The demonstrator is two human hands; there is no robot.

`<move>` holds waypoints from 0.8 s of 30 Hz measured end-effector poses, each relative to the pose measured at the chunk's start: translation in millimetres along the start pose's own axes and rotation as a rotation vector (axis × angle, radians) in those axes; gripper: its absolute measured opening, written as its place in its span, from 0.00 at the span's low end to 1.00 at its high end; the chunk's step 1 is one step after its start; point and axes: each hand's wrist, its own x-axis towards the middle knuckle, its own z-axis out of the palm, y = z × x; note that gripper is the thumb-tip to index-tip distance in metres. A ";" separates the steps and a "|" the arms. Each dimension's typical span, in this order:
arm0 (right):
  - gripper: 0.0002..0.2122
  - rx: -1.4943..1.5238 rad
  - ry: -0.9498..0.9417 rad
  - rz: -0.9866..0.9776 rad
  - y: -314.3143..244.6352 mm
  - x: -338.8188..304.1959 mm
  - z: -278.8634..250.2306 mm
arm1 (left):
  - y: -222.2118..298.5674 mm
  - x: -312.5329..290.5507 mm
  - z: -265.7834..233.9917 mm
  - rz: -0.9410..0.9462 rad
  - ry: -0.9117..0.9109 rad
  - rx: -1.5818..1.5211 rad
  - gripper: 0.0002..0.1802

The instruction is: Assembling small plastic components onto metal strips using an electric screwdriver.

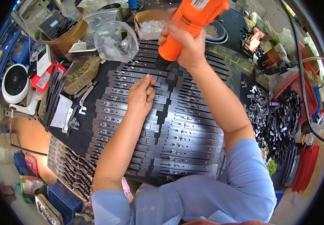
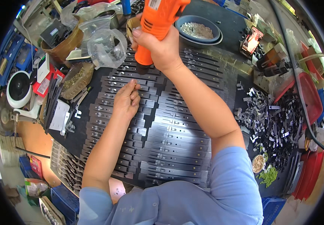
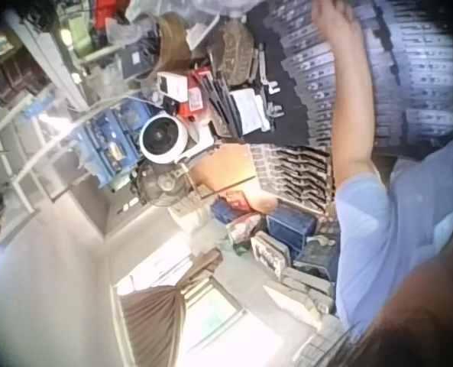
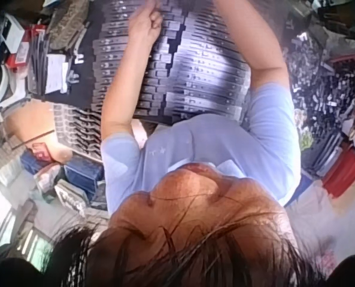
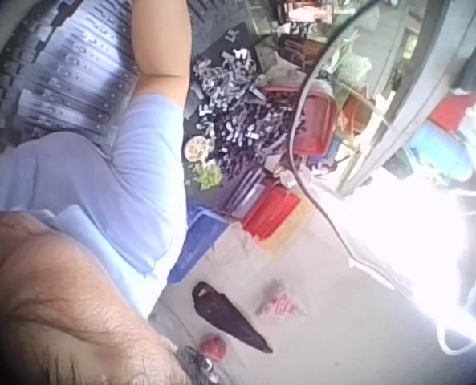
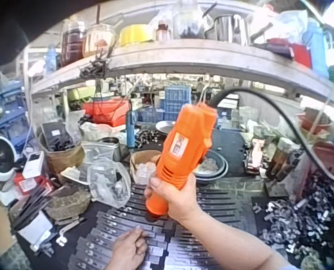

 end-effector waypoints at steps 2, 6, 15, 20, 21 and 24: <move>0.17 0.008 -0.013 -0.018 -14.0 -1.1 8.0 | -1.4 6.1 4.2 -0.023 -0.052 -0.029 0.08; 0.18 -0.057 -0.025 0.017 -11.9 -0.2 -0.8 | -10.9 18.3 11.8 -0.088 -0.176 -0.111 0.08; 0.18 -0.059 -0.024 0.020 -8.4 -2.7 -4.9 | -14.3 26.3 4.6 -0.140 -0.307 -0.173 0.08; 0.19 -0.024 -0.073 0.028 -6.2 -2.4 0.0 | -11.2 24.8 -1.0 -0.118 -0.294 -0.178 0.07; 0.19 -0.028 -0.073 0.027 -4.3 -0.8 -2.5 | -10.1 24.0 1.6 -0.130 -0.268 -0.179 0.07; 0.17 -0.103 -0.062 0.003 18.2 7.8 -18.0 | -4.8 21.6 5.8 -0.101 -0.088 -0.139 0.10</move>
